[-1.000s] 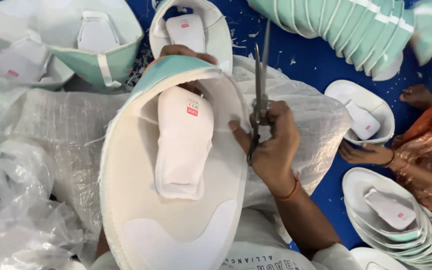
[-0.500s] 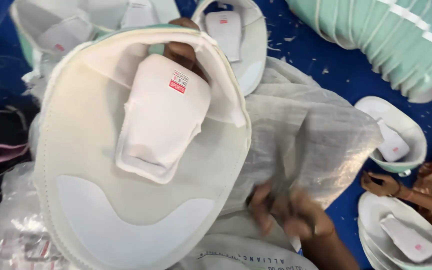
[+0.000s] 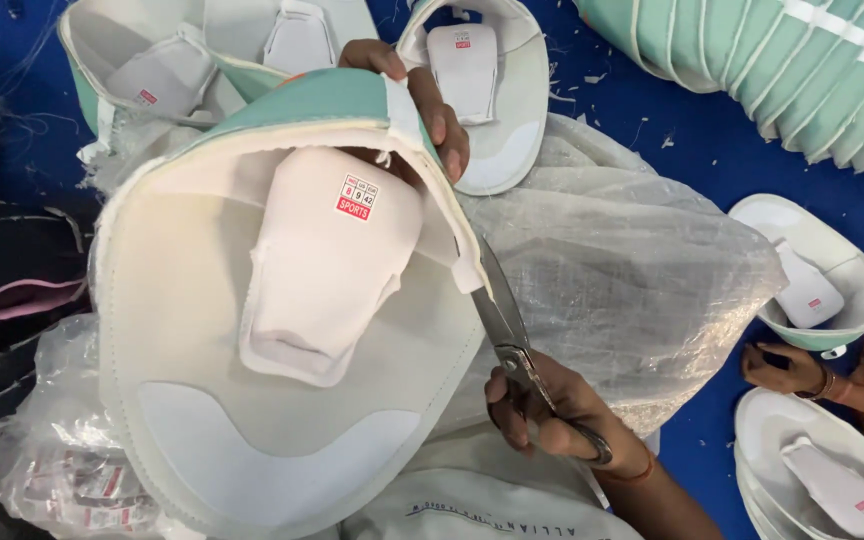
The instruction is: The person uses scissors to trim excess material from the edges of white and teal slippers. They handle the slippers one by one, cutting away loose threads and plastic pieces, and then place the finished items into a stack.
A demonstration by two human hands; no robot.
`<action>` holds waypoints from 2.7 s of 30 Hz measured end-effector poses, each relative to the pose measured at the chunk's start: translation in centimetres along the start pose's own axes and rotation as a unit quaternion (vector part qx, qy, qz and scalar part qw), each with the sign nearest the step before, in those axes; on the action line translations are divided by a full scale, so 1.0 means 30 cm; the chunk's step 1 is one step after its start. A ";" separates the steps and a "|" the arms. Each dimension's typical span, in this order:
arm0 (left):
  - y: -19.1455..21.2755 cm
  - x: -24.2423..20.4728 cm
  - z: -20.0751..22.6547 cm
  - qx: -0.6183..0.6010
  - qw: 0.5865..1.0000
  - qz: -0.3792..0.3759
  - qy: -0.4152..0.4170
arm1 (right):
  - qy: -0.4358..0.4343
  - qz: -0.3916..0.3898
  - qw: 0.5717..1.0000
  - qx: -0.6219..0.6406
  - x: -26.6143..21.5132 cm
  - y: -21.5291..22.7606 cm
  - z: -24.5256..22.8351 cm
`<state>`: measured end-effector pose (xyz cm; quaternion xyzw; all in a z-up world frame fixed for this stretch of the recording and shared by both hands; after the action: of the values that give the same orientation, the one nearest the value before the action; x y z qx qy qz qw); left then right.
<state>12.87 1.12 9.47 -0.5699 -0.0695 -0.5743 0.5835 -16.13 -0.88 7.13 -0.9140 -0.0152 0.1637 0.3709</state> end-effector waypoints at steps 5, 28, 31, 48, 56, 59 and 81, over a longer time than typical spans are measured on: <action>-0.004 0.010 -0.021 -0.013 0.999 -0.047 -0.012 | 0.004 0.017 0.997 -0.074 0.022 -0.006 -0.019; 0.070 -0.036 -0.148 0.041 0.998 -0.040 0.033 | -0.006 -0.031 0.999 0.031 0.024 -0.013 -0.021; 0.082 -0.028 -0.186 0.048 0.996 -0.071 0.017 | 0.005 -0.053 0.998 0.045 0.033 -0.048 -0.032; -0.057 -0.021 -0.238 0.027 0.995 -0.093 -0.028 | 0.102 -0.163 0.980 0.052 0.025 -0.079 -0.110; -0.085 -0.027 -0.285 0.006 0.997 -0.072 -0.031 | 0.045 -0.189 0.961 0.197 0.038 0.015 -0.058; -0.124 -0.020 -0.262 0.003 0.997 -0.065 -0.031 | 0.016 -0.195 0.943 0.268 0.026 0.010 -0.056; -0.095 -0.005 -0.285 0.019 0.996 -0.079 -0.042 | 0.012 -0.196 0.966 0.170 0.040 -0.003 -0.080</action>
<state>5.79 -4.28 8.12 -0.5753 -0.1494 -0.5928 0.5435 -14.26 -2.24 8.46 -0.8189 -0.1613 0.0769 0.5454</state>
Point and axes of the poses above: each hand's wrist, its own x-axis towards the middle knuckle, its own y-axis out of the back of the hand, z = x × y, the point moved 8 cm from there along x, towards the middle knuckle, and after that the axes turned 8 degrees about x, right-handed, at the moved point
